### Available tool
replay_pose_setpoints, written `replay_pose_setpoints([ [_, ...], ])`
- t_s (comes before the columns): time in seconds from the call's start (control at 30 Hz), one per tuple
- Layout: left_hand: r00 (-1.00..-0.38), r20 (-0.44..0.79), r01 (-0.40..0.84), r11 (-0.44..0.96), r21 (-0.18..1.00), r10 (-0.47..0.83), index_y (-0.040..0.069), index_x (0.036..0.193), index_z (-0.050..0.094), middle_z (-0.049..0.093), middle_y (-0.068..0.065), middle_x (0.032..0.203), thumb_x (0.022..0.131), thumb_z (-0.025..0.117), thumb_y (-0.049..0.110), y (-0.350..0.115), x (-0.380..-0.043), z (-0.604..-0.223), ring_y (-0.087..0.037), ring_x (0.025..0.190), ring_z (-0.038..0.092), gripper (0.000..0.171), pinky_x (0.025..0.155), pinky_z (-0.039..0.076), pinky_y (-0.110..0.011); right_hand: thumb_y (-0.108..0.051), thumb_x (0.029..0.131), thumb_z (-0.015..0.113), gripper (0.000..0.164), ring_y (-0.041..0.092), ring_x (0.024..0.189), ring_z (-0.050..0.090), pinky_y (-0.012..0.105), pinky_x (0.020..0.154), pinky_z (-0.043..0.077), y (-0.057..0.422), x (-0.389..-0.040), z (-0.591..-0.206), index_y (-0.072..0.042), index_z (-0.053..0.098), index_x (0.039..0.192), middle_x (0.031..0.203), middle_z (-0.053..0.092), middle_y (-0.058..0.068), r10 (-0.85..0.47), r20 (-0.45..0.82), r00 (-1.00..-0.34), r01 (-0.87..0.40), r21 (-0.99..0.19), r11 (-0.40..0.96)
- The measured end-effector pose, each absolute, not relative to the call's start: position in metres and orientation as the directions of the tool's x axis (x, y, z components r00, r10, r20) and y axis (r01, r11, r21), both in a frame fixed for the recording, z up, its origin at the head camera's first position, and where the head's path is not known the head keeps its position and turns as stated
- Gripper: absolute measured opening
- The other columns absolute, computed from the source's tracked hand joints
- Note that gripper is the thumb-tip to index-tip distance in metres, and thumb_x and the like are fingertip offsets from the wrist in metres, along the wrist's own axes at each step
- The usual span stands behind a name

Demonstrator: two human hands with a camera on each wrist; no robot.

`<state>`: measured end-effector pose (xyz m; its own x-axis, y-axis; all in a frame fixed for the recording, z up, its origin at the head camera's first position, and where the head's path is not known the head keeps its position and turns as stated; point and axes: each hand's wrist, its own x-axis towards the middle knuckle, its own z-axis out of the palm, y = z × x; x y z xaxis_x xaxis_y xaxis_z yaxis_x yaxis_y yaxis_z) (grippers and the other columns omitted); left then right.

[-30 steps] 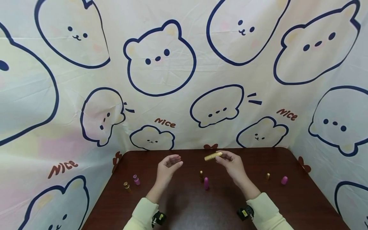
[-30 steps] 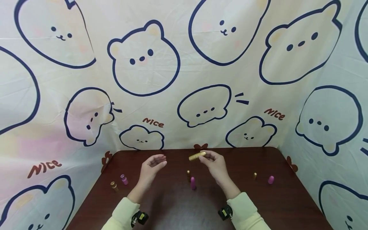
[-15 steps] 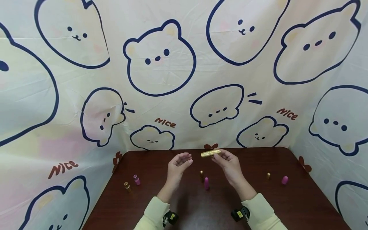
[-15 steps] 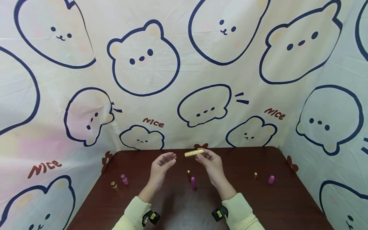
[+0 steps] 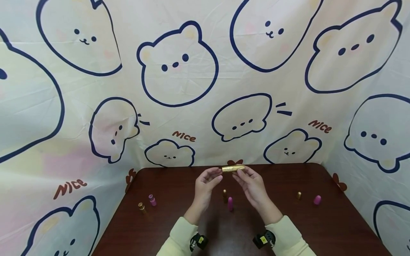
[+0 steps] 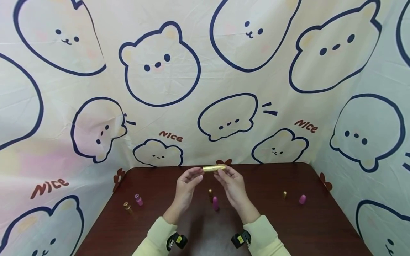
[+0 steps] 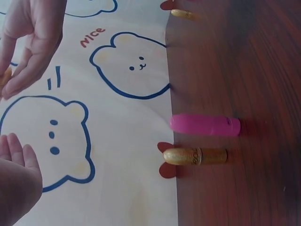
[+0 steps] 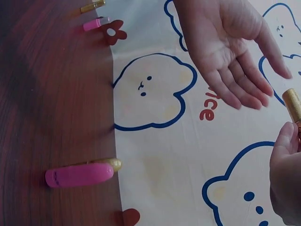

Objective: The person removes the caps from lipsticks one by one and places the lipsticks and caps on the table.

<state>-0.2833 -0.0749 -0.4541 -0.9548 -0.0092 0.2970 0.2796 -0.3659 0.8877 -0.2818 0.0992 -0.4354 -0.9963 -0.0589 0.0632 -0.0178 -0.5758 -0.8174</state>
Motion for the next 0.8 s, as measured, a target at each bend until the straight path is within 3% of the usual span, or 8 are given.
replay_pose_setpoints([
  [0.27,-0.962,0.273,0.260,-0.380,0.888,-0.020,-0.006,0.112,0.062,0.065,-0.009,0.107,0.086,0.069,-0.002,-0.066,-0.282,-0.451,-0.042,0.110,0.056,0.027,0.089,0.050,-0.032,-0.004,0.096,0.058,0.012,0.018,0.099,0.066,0.032,0.092,0.048,0.094,-0.278,-0.434,-0.008,0.066,0.105,0.110,0.064,0.009,-0.078,0.063,-0.995,-0.002,-0.791,-0.612],
  [0.5,-0.968,0.251,0.242,-0.354,0.903,-0.022,-0.003,0.108,0.063,0.064,-0.007,0.103,0.086,0.072,0.006,-0.062,-0.281,-0.448,-0.025,0.097,0.060,0.026,0.085,0.051,-0.028,-0.003,0.095,0.060,0.013,0.020,0.101,0.066,0.033,0.093,0.047,0.090,-0.275,-0.432,-0.006,0.065,0.107,0.114,0.062,0.012,-0.087,0.054,-0.995,0.013,-0.780,-0.625],
  [0.8,-0.967,0.255,0.238,-0.375,0.896,-0.005,-0.005,0.110,0.063,0.065,-0.008,0.104,0.086,0.073,0.008,-0.060,-0.281,-0.448,-0.019,0.094,0.062,0.029,0.087,0.050,-0.029,-0.004,0.095,0.061,0.018,0.021,0.102,0.066,0.033,0.094,0.047,0.087,-0.273,-0.431,-0.002,0.062,0.113,0.116,0.060,0.014,-0.095,0.022,-0.995,0.043,-0.779,-0.626],
])
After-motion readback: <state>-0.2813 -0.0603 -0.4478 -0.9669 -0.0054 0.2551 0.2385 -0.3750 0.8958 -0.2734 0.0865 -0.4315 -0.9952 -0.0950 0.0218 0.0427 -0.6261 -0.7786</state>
